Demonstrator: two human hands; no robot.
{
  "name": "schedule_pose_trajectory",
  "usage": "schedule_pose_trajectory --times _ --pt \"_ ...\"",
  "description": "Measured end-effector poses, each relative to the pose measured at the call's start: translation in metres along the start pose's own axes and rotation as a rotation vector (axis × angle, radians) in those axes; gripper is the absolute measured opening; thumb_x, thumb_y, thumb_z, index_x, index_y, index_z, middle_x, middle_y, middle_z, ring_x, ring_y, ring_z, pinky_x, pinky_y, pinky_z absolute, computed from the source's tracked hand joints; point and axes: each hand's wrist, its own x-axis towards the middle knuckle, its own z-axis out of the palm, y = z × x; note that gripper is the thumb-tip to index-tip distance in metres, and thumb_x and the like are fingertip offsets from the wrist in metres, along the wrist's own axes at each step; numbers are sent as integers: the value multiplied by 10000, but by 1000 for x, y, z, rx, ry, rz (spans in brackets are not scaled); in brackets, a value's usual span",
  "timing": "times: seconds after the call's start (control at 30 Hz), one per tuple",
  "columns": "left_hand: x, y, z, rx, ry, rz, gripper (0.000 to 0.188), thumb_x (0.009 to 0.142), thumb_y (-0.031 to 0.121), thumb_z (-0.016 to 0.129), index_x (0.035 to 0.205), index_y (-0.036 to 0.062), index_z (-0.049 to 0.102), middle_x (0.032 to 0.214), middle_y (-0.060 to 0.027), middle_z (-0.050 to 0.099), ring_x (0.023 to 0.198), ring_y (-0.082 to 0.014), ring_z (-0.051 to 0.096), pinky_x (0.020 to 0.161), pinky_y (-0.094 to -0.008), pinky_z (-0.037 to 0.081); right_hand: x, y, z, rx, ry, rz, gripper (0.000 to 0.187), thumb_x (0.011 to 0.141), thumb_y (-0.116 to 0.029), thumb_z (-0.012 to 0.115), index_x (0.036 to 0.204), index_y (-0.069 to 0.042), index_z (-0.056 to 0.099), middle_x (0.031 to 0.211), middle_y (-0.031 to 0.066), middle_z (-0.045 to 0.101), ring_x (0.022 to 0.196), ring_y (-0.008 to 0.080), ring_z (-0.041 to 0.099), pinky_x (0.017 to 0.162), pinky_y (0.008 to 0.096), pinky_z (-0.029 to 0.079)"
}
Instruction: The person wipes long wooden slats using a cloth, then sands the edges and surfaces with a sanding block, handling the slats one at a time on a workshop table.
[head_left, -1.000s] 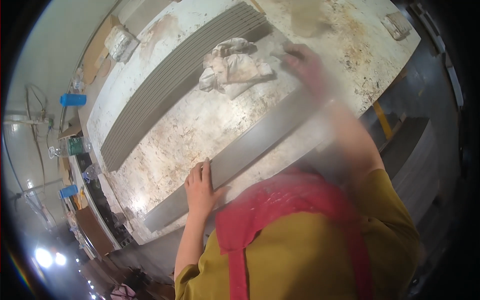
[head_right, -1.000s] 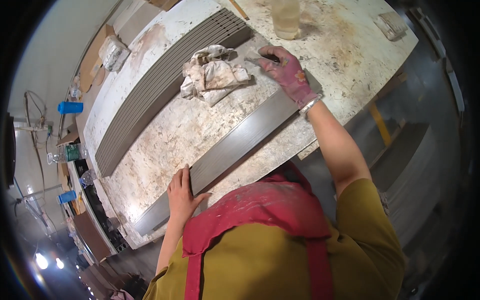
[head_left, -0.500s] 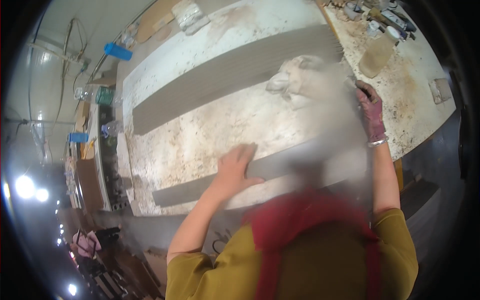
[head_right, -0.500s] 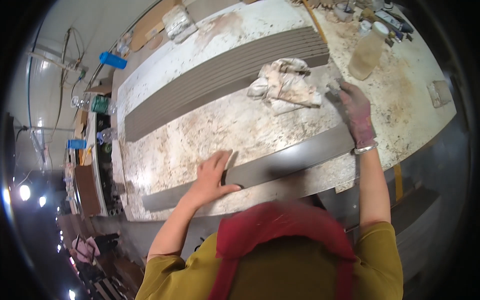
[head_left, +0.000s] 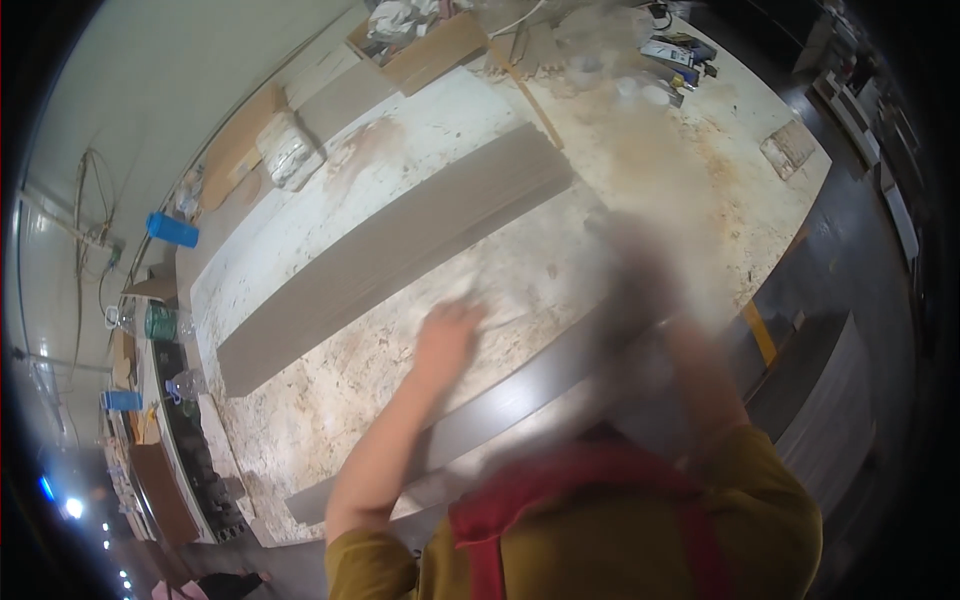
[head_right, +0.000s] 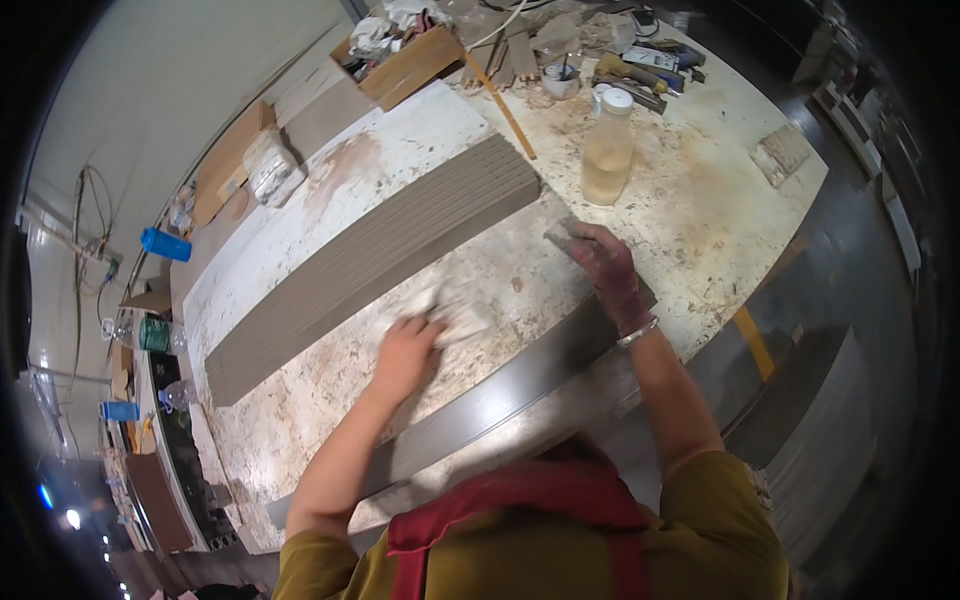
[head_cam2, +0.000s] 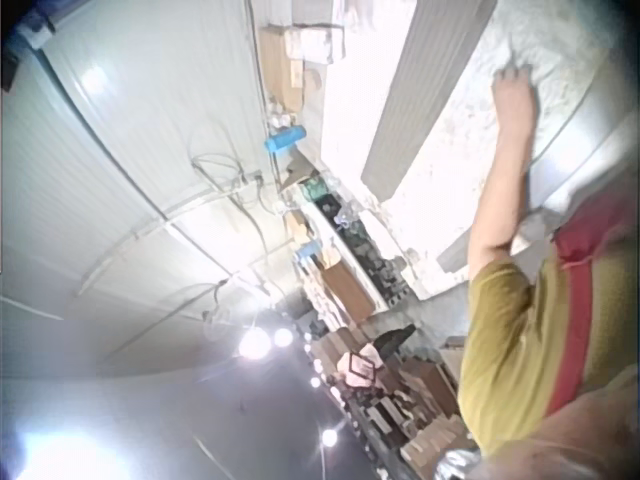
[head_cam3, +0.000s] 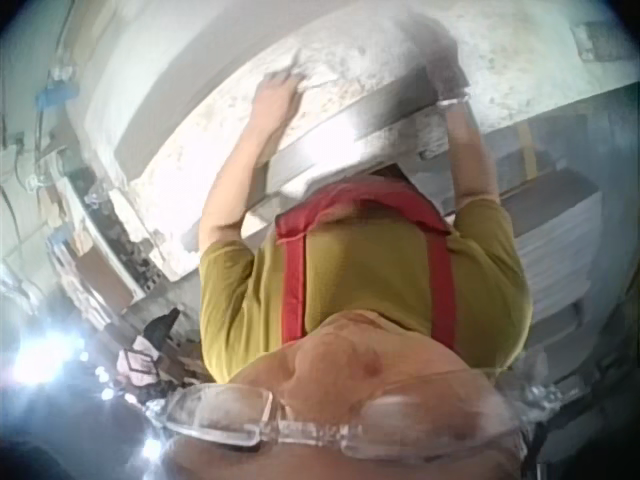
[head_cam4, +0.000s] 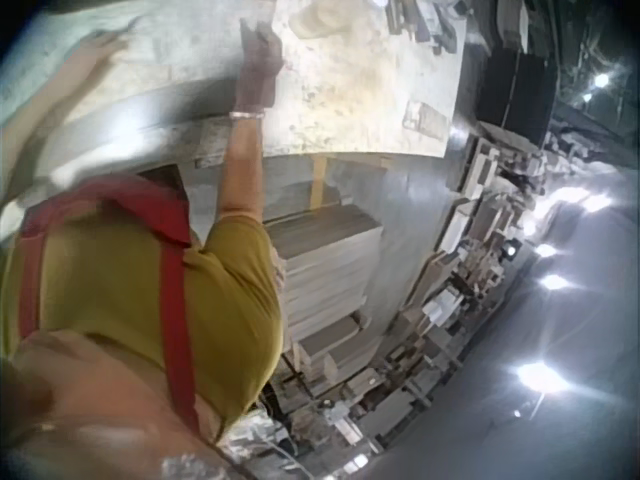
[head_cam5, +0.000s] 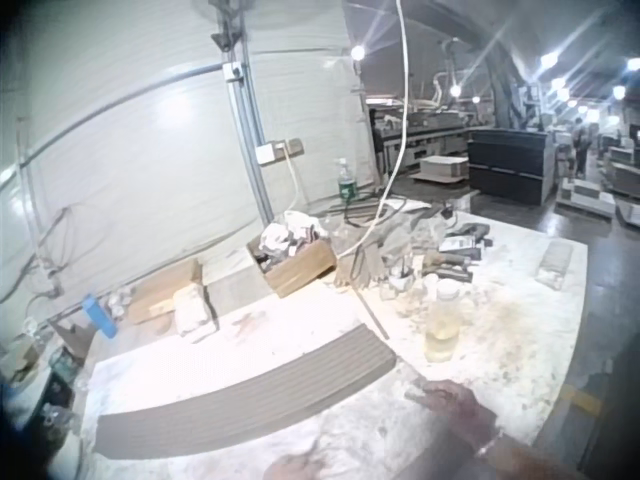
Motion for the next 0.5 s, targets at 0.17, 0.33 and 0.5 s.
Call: schedule_pose_trajectory --times 0.17,0.33,0.5 --pt "-112 -62 -79 73 -338 -329 531 756 349 709 1200 99 559 1193 -156 546 1114 -350 513 891 -457 451 1 -24 -1 99 -33 106 281 887 -116 600 1130 24 579 1061 57 600 965 117 554 845 247 457" --pt "-32 -54 -105 178 77 -281 569 806 328 662 1263 41 482 1297 -168 492 1216 -346 444 952 -483 371 2 -7 -1 406 -17 274 358 873 -164 628 1160 37 556 1080 70 592 976 115 544 866 244 445" --pt "-11 -98 -42 387 41 -435 771 842 370 622 1441 63 246 1524 -139 179 1369 -369 221 1056 -564 220 1 -23 2 520 -29 254 433 860 -205 655 1190 47 529 1092 79 588 995 125 545 890 252 445"
